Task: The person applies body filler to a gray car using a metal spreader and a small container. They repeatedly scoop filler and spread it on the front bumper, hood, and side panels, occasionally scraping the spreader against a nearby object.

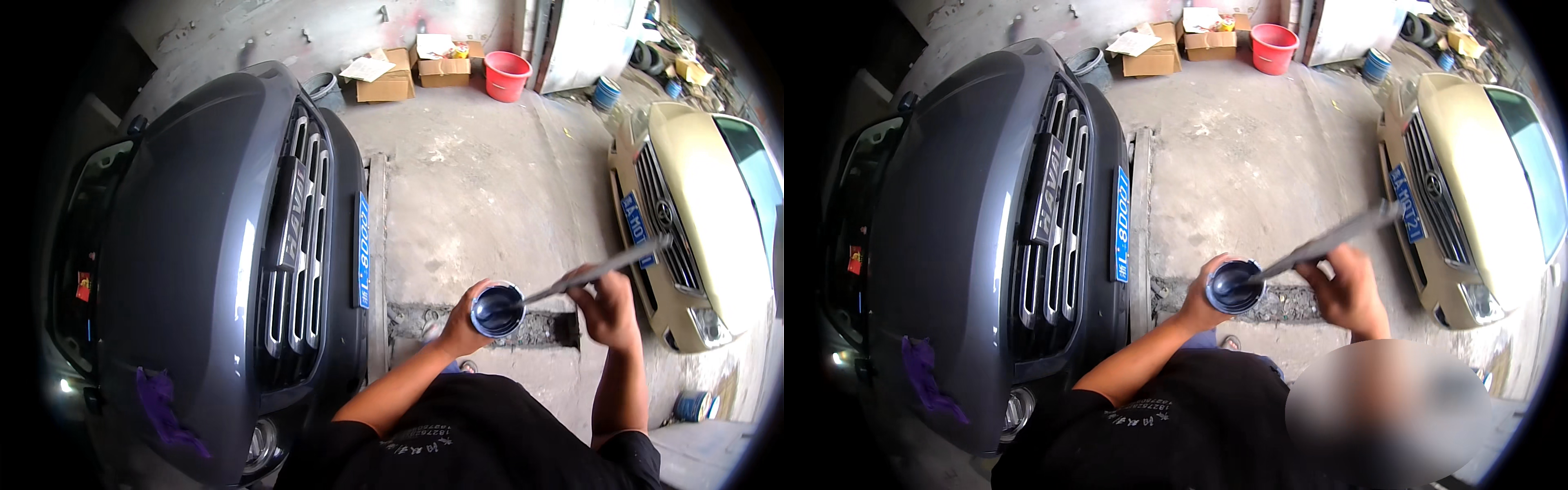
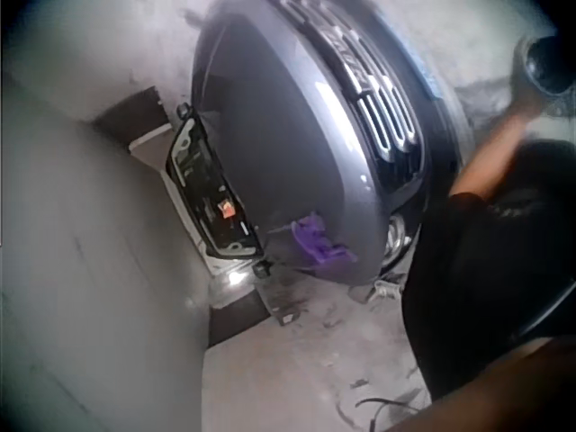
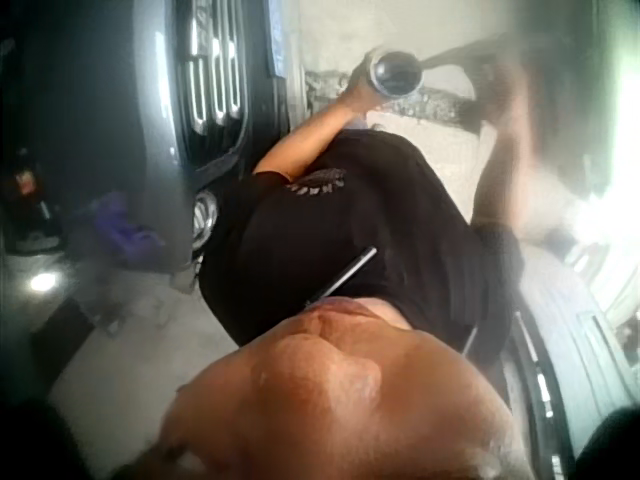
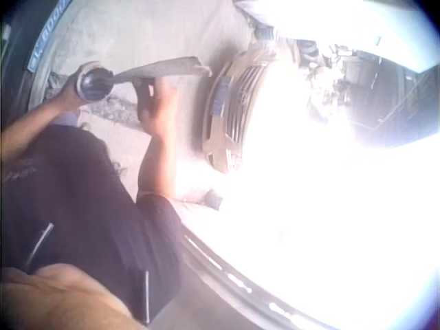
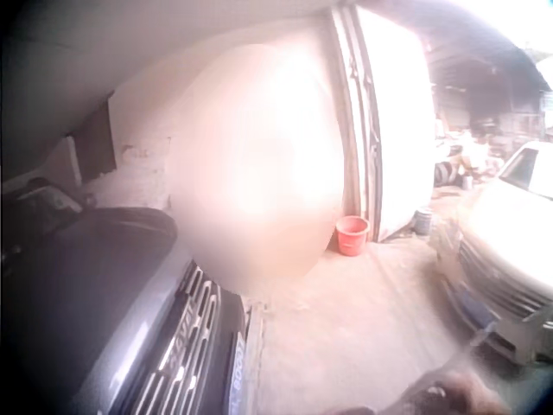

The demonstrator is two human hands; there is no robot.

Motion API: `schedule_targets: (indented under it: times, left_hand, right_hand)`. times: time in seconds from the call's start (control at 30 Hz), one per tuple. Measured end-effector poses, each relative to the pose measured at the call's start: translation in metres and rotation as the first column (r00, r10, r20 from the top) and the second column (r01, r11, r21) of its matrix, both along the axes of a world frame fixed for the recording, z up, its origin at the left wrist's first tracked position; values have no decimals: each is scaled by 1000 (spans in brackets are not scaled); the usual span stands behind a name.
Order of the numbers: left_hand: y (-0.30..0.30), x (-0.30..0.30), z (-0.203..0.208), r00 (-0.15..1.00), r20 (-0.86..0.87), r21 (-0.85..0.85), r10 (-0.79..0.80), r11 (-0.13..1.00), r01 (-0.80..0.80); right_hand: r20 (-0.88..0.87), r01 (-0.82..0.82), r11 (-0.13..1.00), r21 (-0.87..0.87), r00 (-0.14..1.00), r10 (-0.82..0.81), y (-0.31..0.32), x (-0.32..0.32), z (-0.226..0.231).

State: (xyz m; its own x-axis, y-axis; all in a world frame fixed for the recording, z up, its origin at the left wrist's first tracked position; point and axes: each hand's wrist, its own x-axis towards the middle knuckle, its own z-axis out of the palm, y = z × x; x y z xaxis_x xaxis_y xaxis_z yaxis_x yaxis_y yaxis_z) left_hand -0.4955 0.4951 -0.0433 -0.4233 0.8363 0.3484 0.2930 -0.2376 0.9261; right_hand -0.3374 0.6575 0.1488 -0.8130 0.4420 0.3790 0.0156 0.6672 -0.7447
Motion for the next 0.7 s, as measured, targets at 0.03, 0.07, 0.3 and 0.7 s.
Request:
schedule_targets:
  times: [0.03, 0.07, 0.3, 0.7]
  left_hand:
    - [17, -10, 0, 995, -89, -15, 35, 999, -36]
    - [39, -21, 5, 987, -150, 2, 54, 999, -54]
    - [192, -144, -31, 998, -47, -1, 45, 999, -45]
    - [411, -369, 23, 960, -56, -37, 273, 961, -275]
  right_hand:
    - [-21, 6, 1000, -16, 1000, -6, 17, -17, -2]
    - [-47, 22, 999, -32, 999, -23, 32, -39, -2]
    - [-34, -253, 968, 5, 967, 253, 163, -152, -37]
    - [-190, 173, 971, 168, 972, -140, 375, -388, -31]
